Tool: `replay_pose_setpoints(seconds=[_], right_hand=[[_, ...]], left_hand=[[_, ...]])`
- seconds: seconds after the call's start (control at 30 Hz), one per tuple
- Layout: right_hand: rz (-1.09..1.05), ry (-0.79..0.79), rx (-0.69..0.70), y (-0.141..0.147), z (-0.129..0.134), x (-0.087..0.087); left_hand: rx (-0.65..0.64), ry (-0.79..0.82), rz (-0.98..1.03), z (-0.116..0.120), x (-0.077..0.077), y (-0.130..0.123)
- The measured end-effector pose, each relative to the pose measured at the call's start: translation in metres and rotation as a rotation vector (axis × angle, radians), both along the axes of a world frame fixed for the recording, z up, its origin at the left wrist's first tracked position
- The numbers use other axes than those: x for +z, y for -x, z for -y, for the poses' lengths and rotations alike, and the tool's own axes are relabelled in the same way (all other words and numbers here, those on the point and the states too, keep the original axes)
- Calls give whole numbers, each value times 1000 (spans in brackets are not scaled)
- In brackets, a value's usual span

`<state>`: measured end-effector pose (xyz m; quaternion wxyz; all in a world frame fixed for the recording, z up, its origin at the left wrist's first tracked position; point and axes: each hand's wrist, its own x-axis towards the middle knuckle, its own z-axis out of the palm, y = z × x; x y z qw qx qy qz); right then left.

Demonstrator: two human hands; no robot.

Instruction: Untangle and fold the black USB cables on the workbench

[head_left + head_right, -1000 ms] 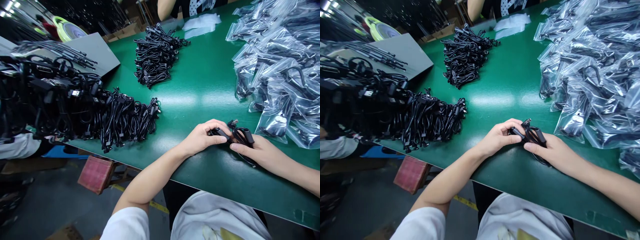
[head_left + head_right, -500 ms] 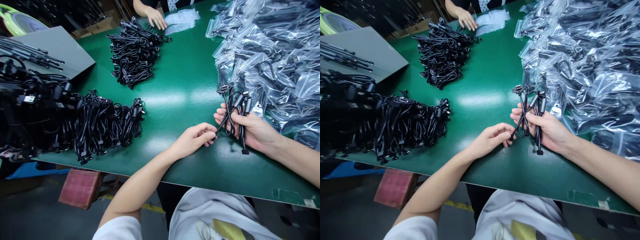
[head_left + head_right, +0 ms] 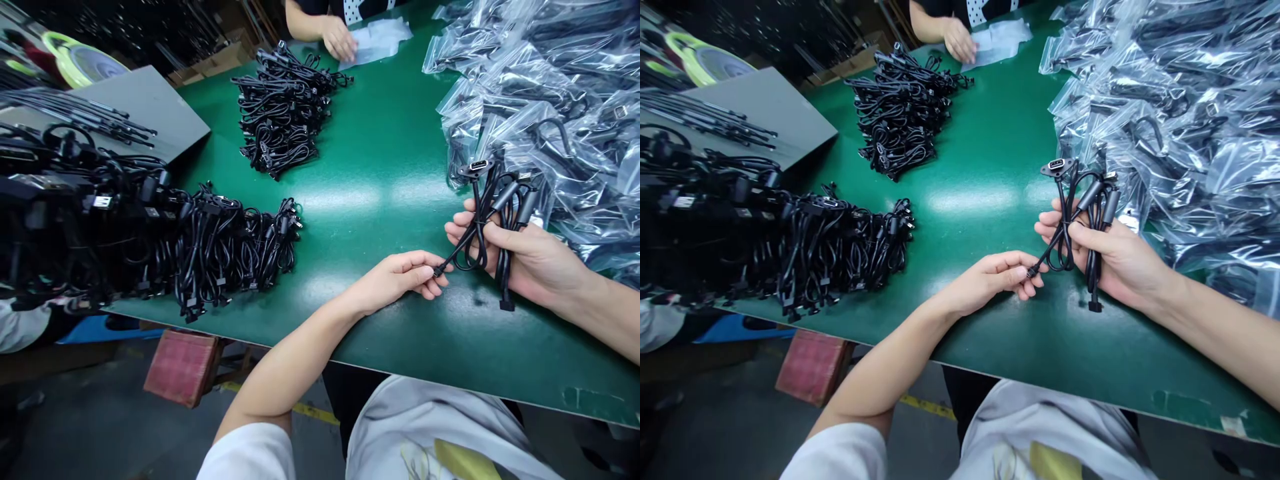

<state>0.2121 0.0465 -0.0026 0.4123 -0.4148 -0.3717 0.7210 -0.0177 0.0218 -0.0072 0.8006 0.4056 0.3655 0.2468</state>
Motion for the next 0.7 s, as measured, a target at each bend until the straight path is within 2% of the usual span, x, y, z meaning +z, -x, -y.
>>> replay_pose_setpoints(seconds=[0.13,0.23,0.43,0.6,0.7], right_hand=[[-79,93,2,1,5,1],[-23,113,70,4,10,0],[300,-207,133,10,12,3],[453,-324,247,21,12,13],[520,-362,235,28,-5,15]], left_hand=[[56,-15,20,4,3,-3],[82,-60,73,8,-1,-11],[41,-160,76,4,-17,-23],[122,-310,23,9,-9,-27],[261,-295,24,9,-3,-27]])
